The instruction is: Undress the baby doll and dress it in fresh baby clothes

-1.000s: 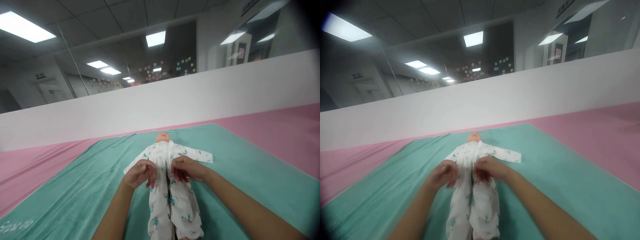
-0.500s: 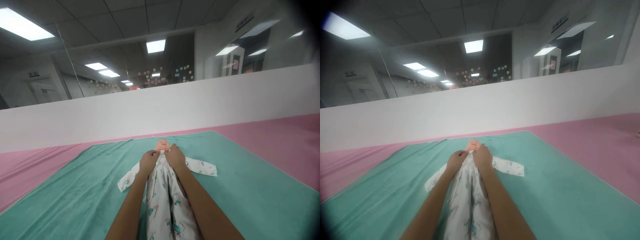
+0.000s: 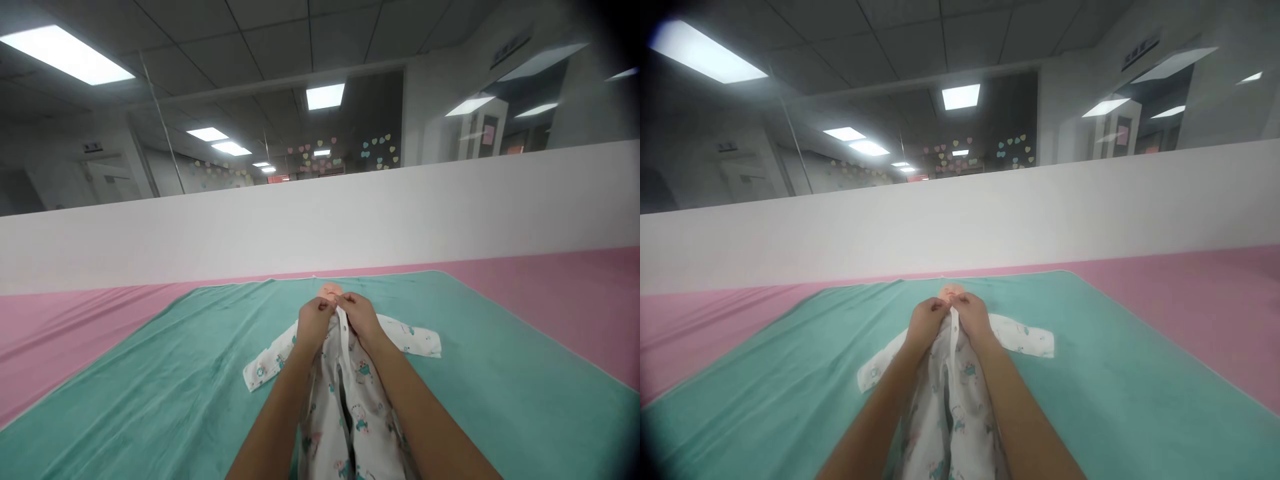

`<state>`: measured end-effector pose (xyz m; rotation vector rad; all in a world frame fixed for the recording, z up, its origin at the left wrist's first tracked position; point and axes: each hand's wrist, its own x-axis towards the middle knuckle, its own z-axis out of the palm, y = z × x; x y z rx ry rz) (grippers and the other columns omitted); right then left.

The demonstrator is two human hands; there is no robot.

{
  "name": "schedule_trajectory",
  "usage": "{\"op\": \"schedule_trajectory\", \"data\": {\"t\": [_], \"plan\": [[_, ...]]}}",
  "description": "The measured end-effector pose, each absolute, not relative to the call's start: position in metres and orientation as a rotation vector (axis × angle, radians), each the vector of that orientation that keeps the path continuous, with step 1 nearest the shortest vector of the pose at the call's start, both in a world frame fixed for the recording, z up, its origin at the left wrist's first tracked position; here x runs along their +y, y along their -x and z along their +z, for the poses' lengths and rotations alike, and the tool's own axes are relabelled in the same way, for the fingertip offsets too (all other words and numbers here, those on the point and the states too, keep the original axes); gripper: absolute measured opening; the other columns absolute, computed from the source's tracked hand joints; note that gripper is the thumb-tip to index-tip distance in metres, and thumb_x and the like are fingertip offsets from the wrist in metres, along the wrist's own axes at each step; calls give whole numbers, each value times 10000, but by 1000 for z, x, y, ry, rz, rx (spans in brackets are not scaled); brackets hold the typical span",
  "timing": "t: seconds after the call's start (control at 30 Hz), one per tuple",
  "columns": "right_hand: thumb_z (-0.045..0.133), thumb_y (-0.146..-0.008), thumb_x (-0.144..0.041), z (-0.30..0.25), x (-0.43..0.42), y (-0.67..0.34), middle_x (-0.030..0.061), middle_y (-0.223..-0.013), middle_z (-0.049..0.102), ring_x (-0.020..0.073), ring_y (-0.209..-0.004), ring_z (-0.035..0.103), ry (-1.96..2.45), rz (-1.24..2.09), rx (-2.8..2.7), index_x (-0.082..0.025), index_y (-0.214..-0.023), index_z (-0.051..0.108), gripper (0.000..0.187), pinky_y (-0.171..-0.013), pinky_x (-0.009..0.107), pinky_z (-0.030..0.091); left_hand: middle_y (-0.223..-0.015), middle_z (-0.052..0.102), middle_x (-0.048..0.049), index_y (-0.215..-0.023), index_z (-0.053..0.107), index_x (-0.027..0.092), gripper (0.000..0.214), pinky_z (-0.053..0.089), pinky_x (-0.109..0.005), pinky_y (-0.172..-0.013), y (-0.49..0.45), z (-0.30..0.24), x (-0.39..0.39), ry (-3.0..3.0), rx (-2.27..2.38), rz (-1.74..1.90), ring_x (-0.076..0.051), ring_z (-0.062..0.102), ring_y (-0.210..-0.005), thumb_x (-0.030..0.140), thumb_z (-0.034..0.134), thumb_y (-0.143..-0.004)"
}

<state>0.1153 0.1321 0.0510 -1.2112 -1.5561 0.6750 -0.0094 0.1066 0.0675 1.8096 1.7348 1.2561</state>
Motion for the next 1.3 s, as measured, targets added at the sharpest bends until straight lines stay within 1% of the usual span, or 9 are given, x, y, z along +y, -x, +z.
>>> {"op": "schedule_trajectory", "data": {"t": [0.17,0.27,0.37,0.43,0.6,0.77,0.83,1.0,1.3], "plan": [[527,-698,-420,38,137,-117,-10,-580,561,140,-569,477,1149,823,-1535,-172,-633,599,267,-538,252,337,-715,638,-51,-654,606,169,142,386,-277,-653,15,64,108,-1774,1800,1188,-175,558,-701,296,594,-717],[541,-686,-400,33,139,-120,-9,-598,579,140,-592,485,1125,879,-1509,-169,-637,629,252,-562,252,342,-667,635,-25,-632,629,174,124,377,-259,-617,22,63,107,-1778,1710,1105,-155,545,-643,277,599,-695],[585,-655,-367,33,138,-122,-4,-650,617,150,-659,513,1083,926,-1494,-176,-629,656,205,-611,254,356,-648,630,-17,-626,643,165,113,369,-244,-599,24,63,105,-1747,1637,1110,-141,532,-626,246,584,-680],[613,-639,-357,32,138,-122,-5,-650,618,145,-656,510,1050,978,-1476,-177,-624,662,187,-613,253,356,-652,630,-23,-637,645,154,124,373,-241,-597,23,64,104,-1704,1595,1159,-141,533,-633,250,580,-679],[630,-652,-410,26,140,-123,-24,-543,545,101,-496,433,943,1201,-1344,-168,-709,652,250,-508,244,326,-725,667,-43,-741,669,144,203,416,-234,-599,11,66,100,-1554,1430,1282,-143,571,-647,313,560,-717],[674,-626,-416,21,142,-125,-20,-606,581,101,-536,487,802,1370,-1192,-176,-748,629,273,-550,248,383,-690,671,-44,-724,682,140,189,421,-246,-605,2,65,101,-1441,1389,1346,-147,572,-625,313,626,-673],[697,-611,-432,21,142,-125,-31,-584,563,89,-516,466,772,1405,-1151,-175,-722,620,290,-533,241,370,-674,671,-41,-704,687,140,174,418,-248,-605,2,63,102,-1410,1376,1345,-149,571,-623,302,651,-651],[738,-578,-429,20,143,-124,-59,-501,479,53,-450,358,744,1441,-1112,-156,-659,615,310,-463,224,277,-675,671,-38,-691,692,138,145,424,-246,-620,6,59,102,-1364,1318,1345,-136,561,-622,272,662,-646],[767,-565,-388,21,139,-133,-43,-528,474,48,-480,359,725,1495,-1144,-129,-709,660,315,-468,213,276,-727,684,-64,-788,701,131,220,464,-295,-706,11,60,100,-1209,1085,1295,-159,602,-687,266,715,-615]]}}
